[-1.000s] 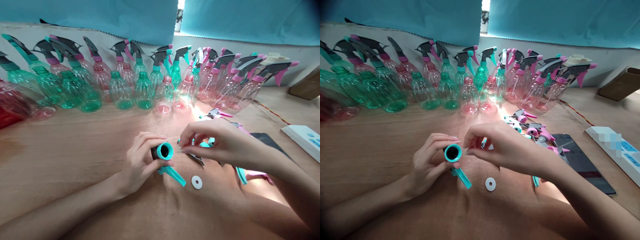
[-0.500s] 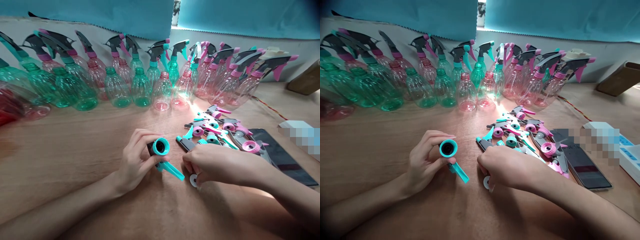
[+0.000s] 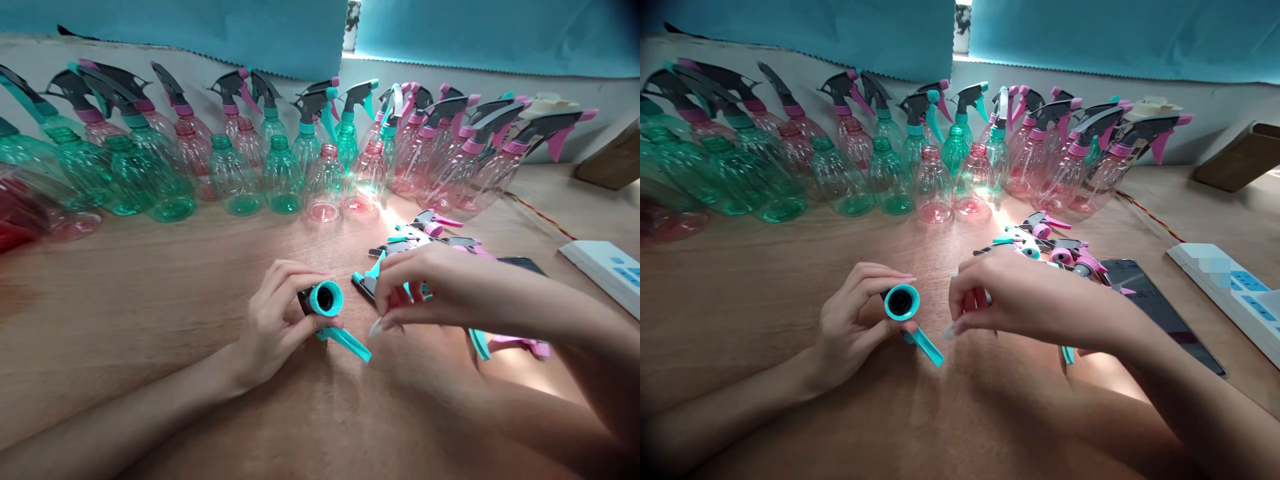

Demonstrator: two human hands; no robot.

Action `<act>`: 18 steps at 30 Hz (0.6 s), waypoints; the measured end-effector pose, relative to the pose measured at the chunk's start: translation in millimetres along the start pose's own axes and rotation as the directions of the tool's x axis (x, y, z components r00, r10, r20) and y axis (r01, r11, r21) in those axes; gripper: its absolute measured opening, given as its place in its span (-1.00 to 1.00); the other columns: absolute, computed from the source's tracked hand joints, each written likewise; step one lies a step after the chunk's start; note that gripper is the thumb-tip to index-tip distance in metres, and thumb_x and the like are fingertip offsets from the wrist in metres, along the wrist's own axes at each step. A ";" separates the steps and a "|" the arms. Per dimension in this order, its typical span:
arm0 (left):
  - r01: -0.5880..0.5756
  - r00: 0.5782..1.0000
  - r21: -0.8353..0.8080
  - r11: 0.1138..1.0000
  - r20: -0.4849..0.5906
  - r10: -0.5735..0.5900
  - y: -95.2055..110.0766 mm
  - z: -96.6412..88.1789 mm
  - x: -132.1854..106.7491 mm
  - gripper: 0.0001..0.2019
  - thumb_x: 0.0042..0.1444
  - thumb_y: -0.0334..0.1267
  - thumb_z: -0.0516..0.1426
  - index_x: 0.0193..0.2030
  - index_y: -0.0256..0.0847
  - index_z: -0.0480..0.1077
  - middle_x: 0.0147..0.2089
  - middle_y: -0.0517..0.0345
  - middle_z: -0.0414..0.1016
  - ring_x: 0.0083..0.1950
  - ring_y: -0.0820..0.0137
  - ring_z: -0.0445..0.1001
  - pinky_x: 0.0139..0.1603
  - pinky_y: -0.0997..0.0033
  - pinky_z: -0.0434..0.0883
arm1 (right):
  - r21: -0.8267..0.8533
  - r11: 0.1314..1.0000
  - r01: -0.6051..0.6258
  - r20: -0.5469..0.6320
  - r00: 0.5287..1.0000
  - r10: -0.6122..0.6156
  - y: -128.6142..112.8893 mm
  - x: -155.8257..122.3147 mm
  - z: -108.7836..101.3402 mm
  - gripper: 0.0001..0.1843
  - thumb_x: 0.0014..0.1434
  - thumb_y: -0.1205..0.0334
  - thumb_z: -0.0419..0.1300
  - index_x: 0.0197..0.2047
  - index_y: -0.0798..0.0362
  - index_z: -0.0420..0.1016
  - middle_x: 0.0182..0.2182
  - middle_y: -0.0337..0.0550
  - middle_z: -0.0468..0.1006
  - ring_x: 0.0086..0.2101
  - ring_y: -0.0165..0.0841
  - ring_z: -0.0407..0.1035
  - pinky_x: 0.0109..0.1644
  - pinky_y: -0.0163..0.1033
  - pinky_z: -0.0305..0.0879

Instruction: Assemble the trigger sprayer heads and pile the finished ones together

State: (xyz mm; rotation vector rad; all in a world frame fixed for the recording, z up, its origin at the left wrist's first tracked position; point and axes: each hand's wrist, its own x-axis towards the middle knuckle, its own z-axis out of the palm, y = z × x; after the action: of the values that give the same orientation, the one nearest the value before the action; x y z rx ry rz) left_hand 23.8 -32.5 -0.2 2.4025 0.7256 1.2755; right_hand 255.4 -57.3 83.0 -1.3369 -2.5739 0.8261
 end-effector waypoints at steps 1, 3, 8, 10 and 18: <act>-0.007 1.000 0.003 1.000 0.005 0.007 0.3 -0.1 0.1 -0.69 0.04 -0.18 0.28 -0.10 -0.21 0.38 -0.15 0.07 0.45 -0.15 0.33 0.40 -0.16 0.32 0.39 | 0.069 0.997 0.020 -0.070 0.997 -0.015 -2.5 -1.1 -4.5 -0.83 0.11 0.11 0.24 -0.44 0.01 0.50 -0.51 -0.33 0.48 -0.50 -0.51 0.31 -0.46 -0.37 0.15; -0.021 1.000 0.008 1.000 0.017 0.021 1.0 -0.3 0.5 -0.69 0.05 -0.16 0.27 -0.10 -0.20 0.37 -0.16 0.07 0.46 -0.17 0.33 0.41 -0.18 0.31 0.41 | 0.223 0.973 0.060 -0.162 0.987 -0.024 -7.9 -1.4 -8.4 -0.85 0.12 0.15 0.24 -0.41 0.02 0.50 -0.50 -0.32 0.49 -0.51 -0.52 0.32 -0.47 -0.38 0.17; -0.057 0.998 0.001 0.998 0.041 0.057 1.9 -0.2 0.6 -0.69 0.05 -0.19 0.27 -0.08 -0.19 0.36 -0.16 0.07 0.46 -0.16 0.34 0.40 -0.18 0.32 0.42 | 0.424 0.904 0.051 -0.198 0.980 0.037 -13.7 10.3 7.4 -0.86 0.14 0.17 0.22 -0.35 0.06 0.52 -0.46 -0.29 0.51 -0.47 -0.51 0.34 -0.42 -0.38 0.23; -0.074 0.996 -0.012 0.997 0.044 0.075 1.9 0.0 0.7 -0.68 0.06 -0.20 0.26 -0.07 -0.20 0.35 -0.16 0.08 0.46 -0.16 0.35 0.39 -0.18 0.34 0.41 | 0.437 0.899 0.039 -0.172 0.984 0.041 -12.8 15.1 13.8 -0.86 0.15 0.18 0.21 -0.35 0.06 0.52 -0.47 -0.31 0.51 -0.48 -0.52 0.33 -0.42 -0.39 0.24; -0.074 0.996 -0.028 0.997 0.047 0.076 3.5 1.0 2.3 -0.69 0.05 -0.20 0.27 -0.09 -0.22 0.36 -0.17 0.07 0.44 -0.18 0.36 0.39 -0.20 0.37 0.41 | 0.260 0.962 0.084 -0.349 0.937 0.013 -14.9 14.5 15.7 -0.96 0.12 0.27 0.23 -0.35 0.05 0.48 -0.41 -0.31 0.53 -0.43 -0.52 0.38 -0.36 -0.38 0.27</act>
State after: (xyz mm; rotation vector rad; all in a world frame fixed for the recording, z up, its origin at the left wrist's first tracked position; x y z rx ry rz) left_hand 26.7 -34.1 2.5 2.4513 0.6066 1.2429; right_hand 230.5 -59.1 75.5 -1.2229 -2.1209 0.8148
